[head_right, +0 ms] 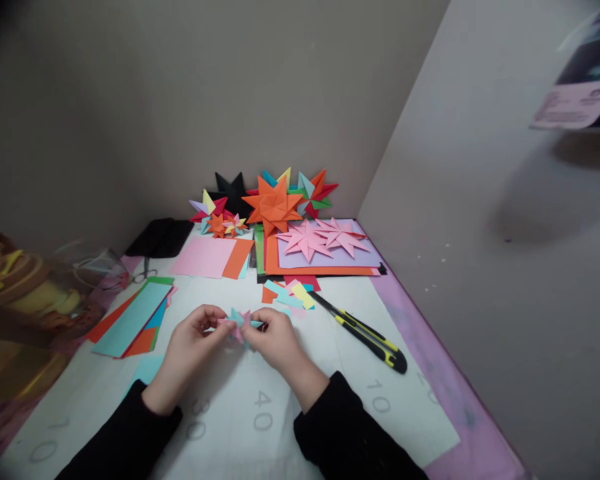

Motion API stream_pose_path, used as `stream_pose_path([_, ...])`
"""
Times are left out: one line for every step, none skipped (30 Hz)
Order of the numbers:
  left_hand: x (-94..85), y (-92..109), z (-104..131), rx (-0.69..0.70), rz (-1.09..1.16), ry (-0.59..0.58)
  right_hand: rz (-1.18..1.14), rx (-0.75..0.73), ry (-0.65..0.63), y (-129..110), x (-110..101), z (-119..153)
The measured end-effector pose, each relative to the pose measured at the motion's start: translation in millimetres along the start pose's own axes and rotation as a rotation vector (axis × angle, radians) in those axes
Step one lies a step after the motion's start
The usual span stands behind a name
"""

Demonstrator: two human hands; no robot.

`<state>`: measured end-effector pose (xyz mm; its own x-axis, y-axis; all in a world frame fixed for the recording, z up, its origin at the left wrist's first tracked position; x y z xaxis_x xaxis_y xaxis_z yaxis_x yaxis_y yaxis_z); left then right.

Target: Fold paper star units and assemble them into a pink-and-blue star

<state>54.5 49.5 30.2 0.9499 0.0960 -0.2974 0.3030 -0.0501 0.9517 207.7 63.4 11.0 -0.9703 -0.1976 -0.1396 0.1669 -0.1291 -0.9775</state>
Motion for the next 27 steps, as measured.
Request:
stream_pose_path([0.3, -1, 0, -0.002, 0.005, 0.002, 0.003, -0.001, -0.005, 1, 0, 0])
stream_pose_path([0.6, -2, 0, -0.006, 0.013, 0.002, 0.009, -0.006, -0.006, 2, 0, -1])
stream_pose_path([0.9, -2, 0, -0.009, 0.023, 0.002, 0.017, -0.012, -0.006, 2, 0, -1])
stream_pose_path([1.2, -2, 0, -0.010, 0.031, 0.004, 0.023, -0.018, -0.004, 3, 1, -1])
stream_pose_path([1.6, -2, 1, -0.012, 0.037, 0.007, 0.025, -0.021, 0.000, 4, 1, -2])
stream_pose_path([2.0, -3, 1, -0.013, 0.039, 0.008, 0.025, -0.024, 0.007, 4, 2, -2])
stream_pose_path([2.5, -3, 1, -0.013, 0.038, 0.009, 0.026, -0.029, 0.017, 4, 3, -2])
stream_pose_path([3.0, -3, 1, -0.015, 0.036, 0.009, 0.029, -0.037, 0.029, 3, 3, -2])
stream_pose_path([3.5, -4, 1, -0.017, 0.036, 0.008, 0.031, -0.047, 0.040, 2, 4, -1])
stream_pose_path([3.8, -4, 1, -0.020, 0.038, 0.004, 0.033, -0.055, 0.049, 1, 5, -1])
stream_pose_path([4.0, -4, 1, -0.020, 0.041, -0.001, 0.032, -0.058, 0.055, 1, 5, 0])
stream_pose_path([3.8, -5, 1, -0.015, 0.042, -0.005, 0.030, -0.055, 0.056, 0, 6, 0])
stream_pose_path([3.1, -4, 1, -0.002, 0.036, -0.007, 0.027, -0.045, 0.056, 0, 6, 1])
stream_pose_path([2.0, -4, 1, 0.022, 0.018, -0.004, 0.024, -0.031, 0.054, 0, 5, 1])
stream_pose_path([0.6, -2, 1, 0.061, -0.012, 0.001, 0.026, -0.022, 0.053, 1, 5, 1])
stream_pose_path([-0.9, -1, 1, 0.115, -0.053, 0.004, 0.029, -0.020, 0.055, 1, 4, 1])
stream_pose_path([-2.3, 1, 1, 0.180, -0.096, 0.004, 0.033, -0.025, 0.057, 1, 3, 1])
stream_pose_path([-3.4, 3, 1, 0.247, -0.136, -0.005, 0.038, -0.037, 0.063, 2, 2, 1])
stream_pose_path([-4.1, 5, 1, 0.309, -0.167, -0.018, 0.044, -0.050, 0.070, 2, 1, 0])
stream_pose_path([-4.4, 6, 1, 0.356, -0.188, -0.035, 0.049, -0.064, 0.076, 2, 1, 0])
stream_pose_path([-4.5, 6, 2, 0.389, -0.202, -0.050, 0.054, -0.074, 0.081, 1, 1, 0])
stream_pose_path([-4.3, 6, 2, 0.409, -0.211, -0.061, 0.058, -0.080, 0.084, 1, 0, 0])
stream_pose_path([-4.1, 6, 2, 0.421, -0.217, -0.067, 0.060, -0.086, 0.084, 1, 0, 0])
stream_pose_path([-3.8, 6, 2, 0.433, -0.221, -0.070, 0.062, -0.091, 0.086, 0, 0, 0])
stream_pose_path([-3.5, 6, 2, 0.448, -0.226, -0.073, 0.063, -0.095, 0.086, 0, 0, 0])
stream_pose_path([-3.3, 5, 3, 0.464, -0.232, -0.074, 0.064, -0.098, 0.088, 0, 0, 0])
stream_pose_path([-3.2, 5, 3, 0.481, -0.240, -0.075, 0.064, -0.101, 0.088, 0, 0, 0])
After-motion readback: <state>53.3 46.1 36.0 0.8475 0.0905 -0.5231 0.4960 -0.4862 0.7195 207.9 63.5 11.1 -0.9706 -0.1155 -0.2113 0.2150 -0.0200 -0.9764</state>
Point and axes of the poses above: each hand's wrist, its own z-axis away from the middle knuckle, its own x-axis out of the palm, y = z × x, the point moved 2 cm from there along -z, towards the middle knuckle, and after that the axes turned 6 degrees about x, right-handed, at the moved point
